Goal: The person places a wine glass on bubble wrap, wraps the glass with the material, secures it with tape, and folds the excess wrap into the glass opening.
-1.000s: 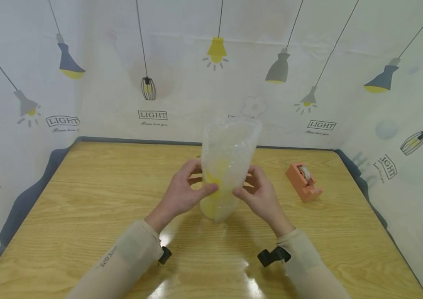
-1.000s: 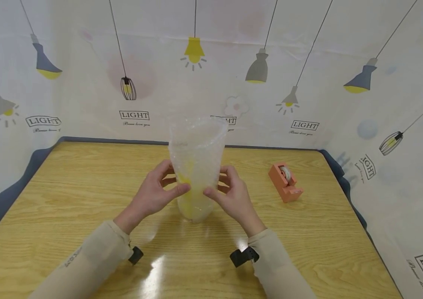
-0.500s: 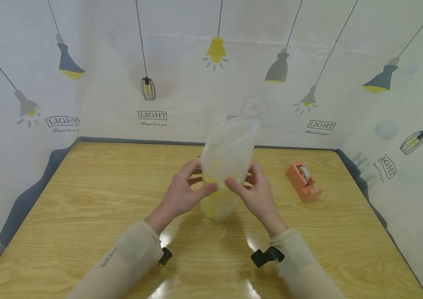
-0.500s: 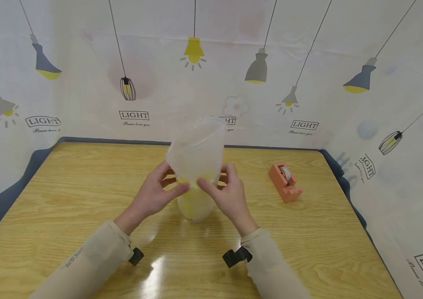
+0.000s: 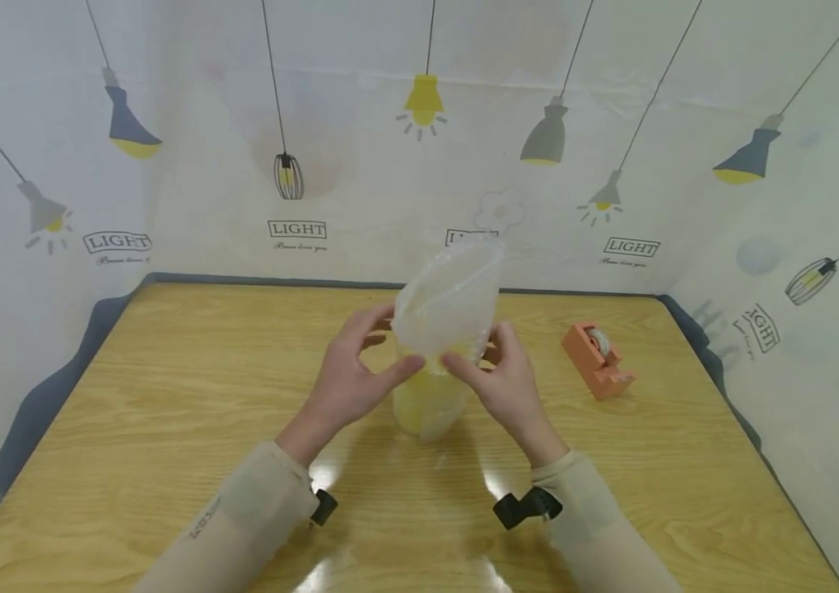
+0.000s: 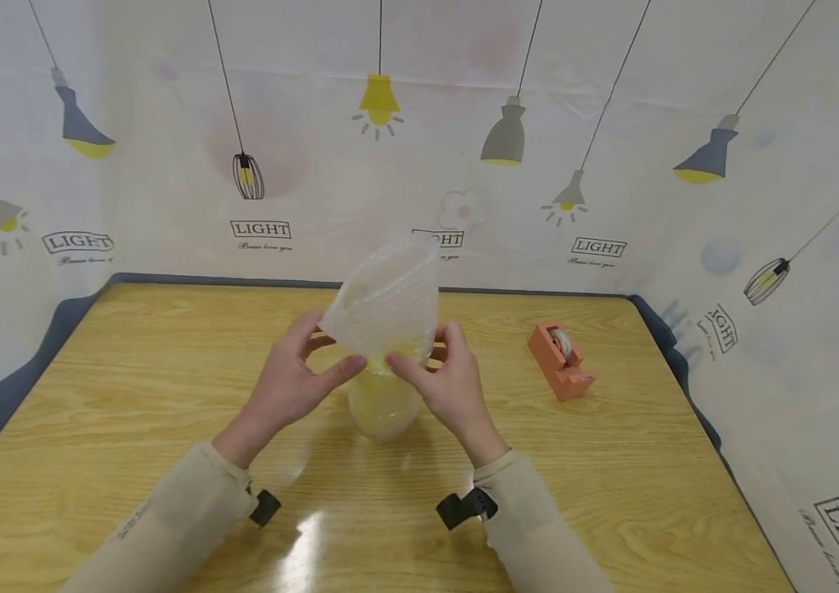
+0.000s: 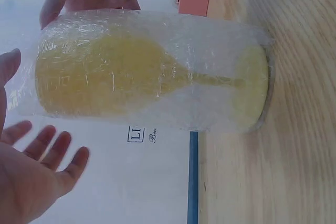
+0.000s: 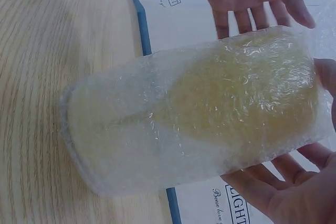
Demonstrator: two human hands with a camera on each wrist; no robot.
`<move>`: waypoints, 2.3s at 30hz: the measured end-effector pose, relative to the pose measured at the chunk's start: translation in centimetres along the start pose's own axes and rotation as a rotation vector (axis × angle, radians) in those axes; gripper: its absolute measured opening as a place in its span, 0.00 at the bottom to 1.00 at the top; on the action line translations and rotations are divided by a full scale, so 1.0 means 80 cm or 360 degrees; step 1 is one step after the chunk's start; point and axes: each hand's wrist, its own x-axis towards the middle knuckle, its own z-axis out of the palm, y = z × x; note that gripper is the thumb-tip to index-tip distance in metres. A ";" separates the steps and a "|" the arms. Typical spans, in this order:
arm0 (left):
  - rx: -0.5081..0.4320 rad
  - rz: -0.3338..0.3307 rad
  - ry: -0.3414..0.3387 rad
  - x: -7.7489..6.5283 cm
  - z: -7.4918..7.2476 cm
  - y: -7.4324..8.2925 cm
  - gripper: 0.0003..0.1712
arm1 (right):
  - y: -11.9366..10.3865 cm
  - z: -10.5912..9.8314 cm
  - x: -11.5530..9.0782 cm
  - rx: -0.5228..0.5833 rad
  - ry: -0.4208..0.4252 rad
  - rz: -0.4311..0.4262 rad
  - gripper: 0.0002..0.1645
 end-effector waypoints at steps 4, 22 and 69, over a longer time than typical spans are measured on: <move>0.0023 0.0192 0.0126 -0.001 0.001 0.001 0.33 | -0.002 0.002 -0.001 -0.0006 0.0012 -0.0001 0.31; 0.0160 0.0521 0.0692 0.004 0.037 0.012 0.08 | -0.005 0.020 -0.006 -0.0070 0.0163 -0.0105 0.28; 0.0855 0.1140 0.0249 -0.013 0.027 -0.007 0.26 | -0.001 -0.003 -0.012 -0.0374 0.0121 -0.0574 0.38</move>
